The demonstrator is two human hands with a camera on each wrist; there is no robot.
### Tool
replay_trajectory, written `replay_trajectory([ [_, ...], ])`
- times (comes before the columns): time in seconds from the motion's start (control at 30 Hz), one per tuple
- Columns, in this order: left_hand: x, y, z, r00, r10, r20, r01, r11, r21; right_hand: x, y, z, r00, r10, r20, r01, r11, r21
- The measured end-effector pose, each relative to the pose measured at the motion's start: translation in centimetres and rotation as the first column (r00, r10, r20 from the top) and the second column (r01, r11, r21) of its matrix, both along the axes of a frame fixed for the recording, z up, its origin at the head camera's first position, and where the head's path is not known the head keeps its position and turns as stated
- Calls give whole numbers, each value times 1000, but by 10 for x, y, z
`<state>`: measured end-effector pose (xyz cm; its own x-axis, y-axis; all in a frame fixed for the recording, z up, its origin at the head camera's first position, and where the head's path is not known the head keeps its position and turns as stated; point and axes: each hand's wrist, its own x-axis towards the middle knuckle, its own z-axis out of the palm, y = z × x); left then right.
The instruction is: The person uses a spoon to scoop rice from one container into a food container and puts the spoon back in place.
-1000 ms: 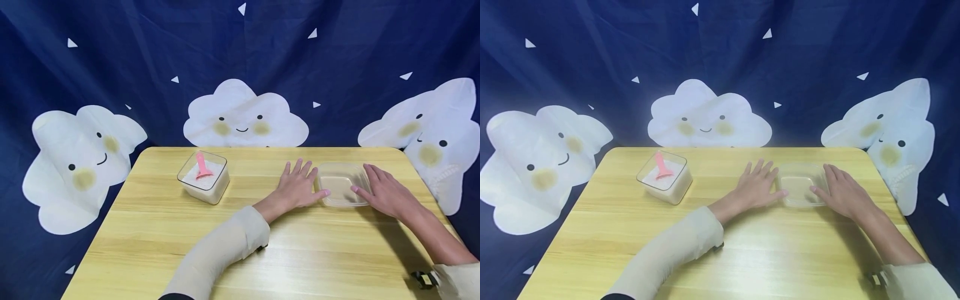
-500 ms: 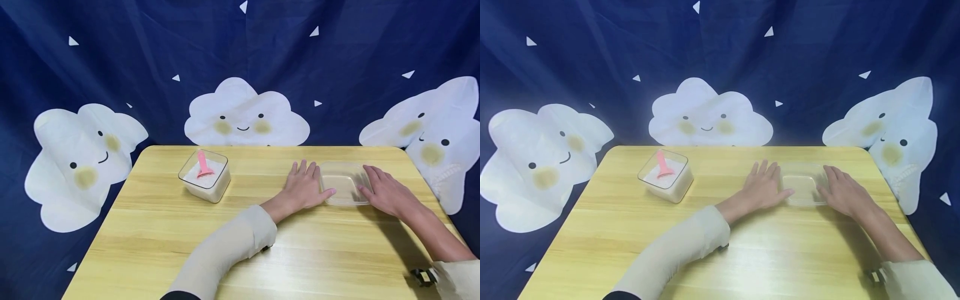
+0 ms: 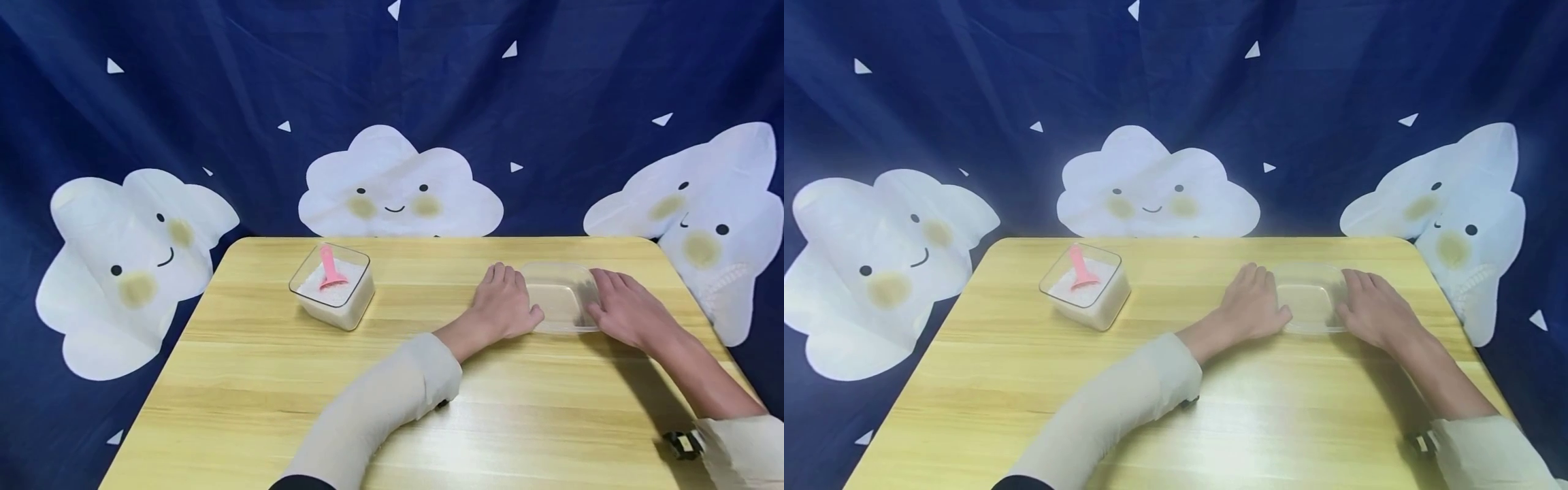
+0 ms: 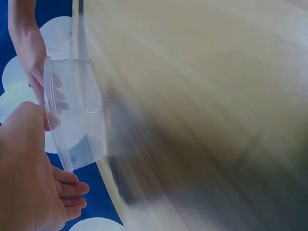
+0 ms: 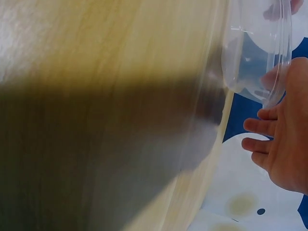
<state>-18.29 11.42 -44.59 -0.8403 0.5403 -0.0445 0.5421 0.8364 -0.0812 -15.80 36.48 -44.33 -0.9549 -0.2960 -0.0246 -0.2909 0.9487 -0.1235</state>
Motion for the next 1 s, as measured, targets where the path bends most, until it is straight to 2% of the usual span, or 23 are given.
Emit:
replay_trajectory([
  [0.2,1,3,-1,1000,17,8,-17,1000,15,1,0,-4,999,0,-37,0,1000,7],
  [0.37,1,7,-2,999,38,16,-38,999,-31,1,0,-6,997,2,-78,-2,1000,0],
  [0.57,0,8,-3,999,25,-24,-27,998,-64,0,0,-4,992,15,-127,-14,1000,4],
  [0.73,-2,9,-4,999,11,-52,-16,995,-98,0,-1,-4,994,1,-106,1,1000,18],
  [1.0,-7,8,-5,1000,19,-19,-22,990,-138,-1,-3,-7,996,-23,-85,24,1000,19],
])
